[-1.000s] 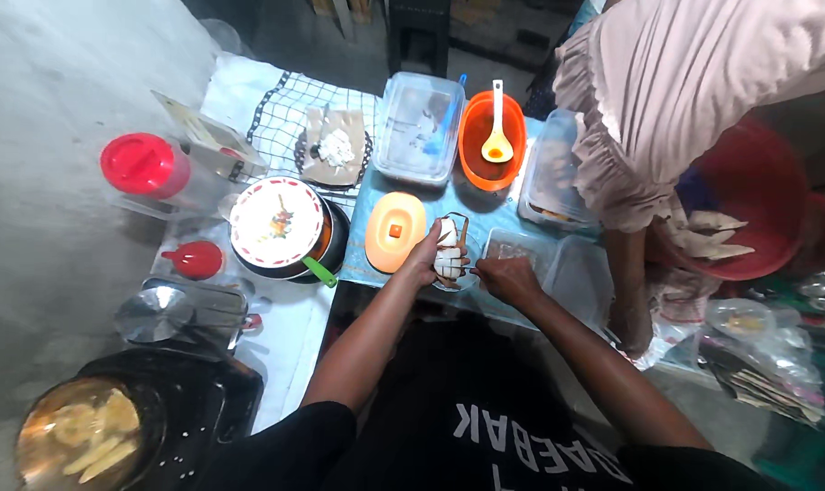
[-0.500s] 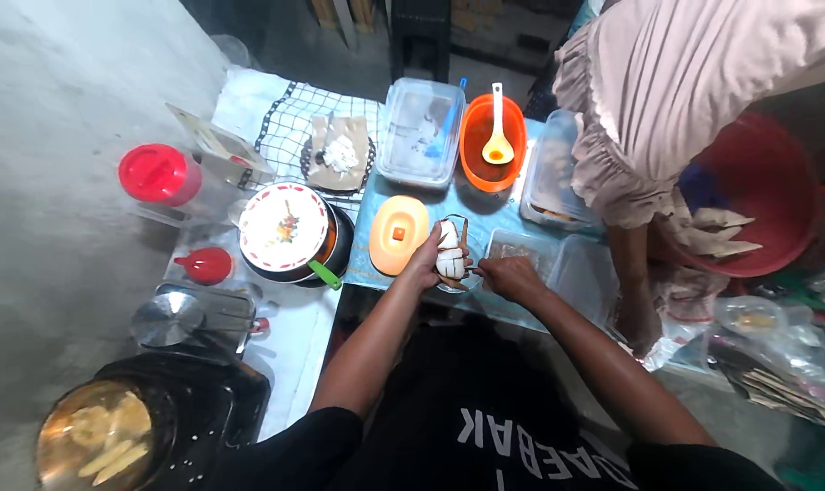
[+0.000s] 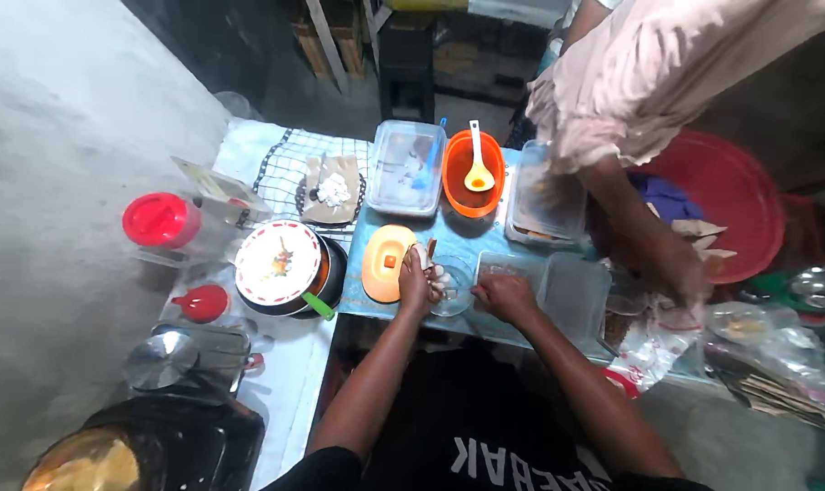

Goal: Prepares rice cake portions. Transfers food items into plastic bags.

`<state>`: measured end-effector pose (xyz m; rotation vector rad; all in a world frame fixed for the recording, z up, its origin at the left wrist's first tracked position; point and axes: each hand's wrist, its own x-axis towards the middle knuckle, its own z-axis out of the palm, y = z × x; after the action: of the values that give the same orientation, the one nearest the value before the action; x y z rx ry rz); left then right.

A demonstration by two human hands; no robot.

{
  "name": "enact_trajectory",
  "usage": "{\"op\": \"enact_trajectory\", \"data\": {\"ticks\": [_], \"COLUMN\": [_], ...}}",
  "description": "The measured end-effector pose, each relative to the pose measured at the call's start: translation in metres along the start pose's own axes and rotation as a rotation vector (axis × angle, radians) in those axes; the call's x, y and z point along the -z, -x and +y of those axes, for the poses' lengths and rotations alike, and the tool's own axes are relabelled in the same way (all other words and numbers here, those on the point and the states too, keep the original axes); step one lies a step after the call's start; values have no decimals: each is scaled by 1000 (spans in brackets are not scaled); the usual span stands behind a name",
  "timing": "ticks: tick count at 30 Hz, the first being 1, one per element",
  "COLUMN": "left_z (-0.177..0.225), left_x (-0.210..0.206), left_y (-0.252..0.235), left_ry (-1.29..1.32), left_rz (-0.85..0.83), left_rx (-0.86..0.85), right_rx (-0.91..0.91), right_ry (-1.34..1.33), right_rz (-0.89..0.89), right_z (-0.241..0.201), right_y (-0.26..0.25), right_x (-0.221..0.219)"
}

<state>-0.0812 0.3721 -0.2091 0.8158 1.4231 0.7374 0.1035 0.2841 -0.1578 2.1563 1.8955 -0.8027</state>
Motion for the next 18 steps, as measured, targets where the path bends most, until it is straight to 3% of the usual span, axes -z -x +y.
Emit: {"op": "enact_trajectory", "data": {"ticks": [8,18], "left_z": [-10,-10], "left_x": [4,6], "left_y": [2,13], "left_ry": [101,222], "left_rz": [-4,-55], "left_rx": [16,18], "right_rx": [-77,-18], "right_ry": [-41,-355], "right_rz": [153,62], "right_z": [-9,-29], "right_y": [17,27], "right_x": [-9,-15]}}
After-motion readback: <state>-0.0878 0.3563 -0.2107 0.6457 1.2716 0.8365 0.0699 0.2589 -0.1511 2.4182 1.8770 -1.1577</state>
